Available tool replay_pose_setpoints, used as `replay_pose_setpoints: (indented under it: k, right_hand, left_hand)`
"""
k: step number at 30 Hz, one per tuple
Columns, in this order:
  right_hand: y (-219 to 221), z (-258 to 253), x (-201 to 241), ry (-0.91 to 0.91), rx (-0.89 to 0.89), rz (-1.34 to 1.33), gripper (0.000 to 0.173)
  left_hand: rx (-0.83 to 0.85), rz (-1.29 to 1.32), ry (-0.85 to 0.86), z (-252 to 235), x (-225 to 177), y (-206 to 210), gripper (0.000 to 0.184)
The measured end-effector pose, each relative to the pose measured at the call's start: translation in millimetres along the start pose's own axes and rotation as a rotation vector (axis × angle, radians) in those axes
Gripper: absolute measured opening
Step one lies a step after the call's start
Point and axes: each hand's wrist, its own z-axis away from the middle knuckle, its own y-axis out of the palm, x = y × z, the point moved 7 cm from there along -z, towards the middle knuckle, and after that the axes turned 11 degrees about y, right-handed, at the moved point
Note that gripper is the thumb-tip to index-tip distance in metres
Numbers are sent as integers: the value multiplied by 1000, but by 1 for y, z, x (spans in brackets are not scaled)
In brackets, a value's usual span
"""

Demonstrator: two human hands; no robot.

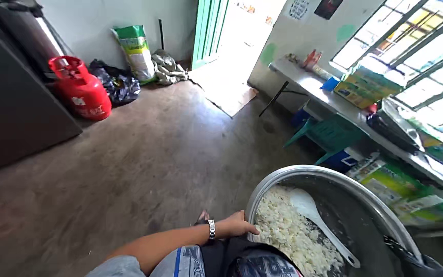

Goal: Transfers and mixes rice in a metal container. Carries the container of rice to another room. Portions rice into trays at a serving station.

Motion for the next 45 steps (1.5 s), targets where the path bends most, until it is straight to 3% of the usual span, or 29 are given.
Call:
replay_pose_setpoints:
  k: [4,10,16,23,26,30,33,38,42,45]
  right_hand:
    - [69,-62,164,-225,57,-4,61]
    - [124,-70,423,-309,81,-38,60]
    - [187,-80,575,-223,62,-103,56]
    - [215,-117,737,13,1,-75,50]
    - [256,-163,810,53,-57,-18,50]
    - [310,-222,973,-28,-28,-53,58]
    - [338,-276,1103,-173,33,-76,59]
    - [381,-320,1320,-278,17,-8,59]
    - [447,-347,1437,-227,-11,32,58]
    - [470,-375,1521,-185,-18,34,59]
  left_hand:
    - [-123,89,-27,-62,-51,-110,68]
    - [-196,105,48,-149,-120,-269,53]
    - [-142,-35,75,-254,-204,-455,64]
    - [22,-76,56,-400,-293,-613,61]
    - [43,-79,95,-486,-322,-684,58]
    - [-19,-56,104,-596,-387,-789,58]
    - [-65,19,110,-654,-427,-857,53]
    - [-153,94,158,-752,-491,-984,57]
    - [-142,60,170,-835,-540,-1107,51]
    - [-110,107,181,-898,-594,-1187,53]
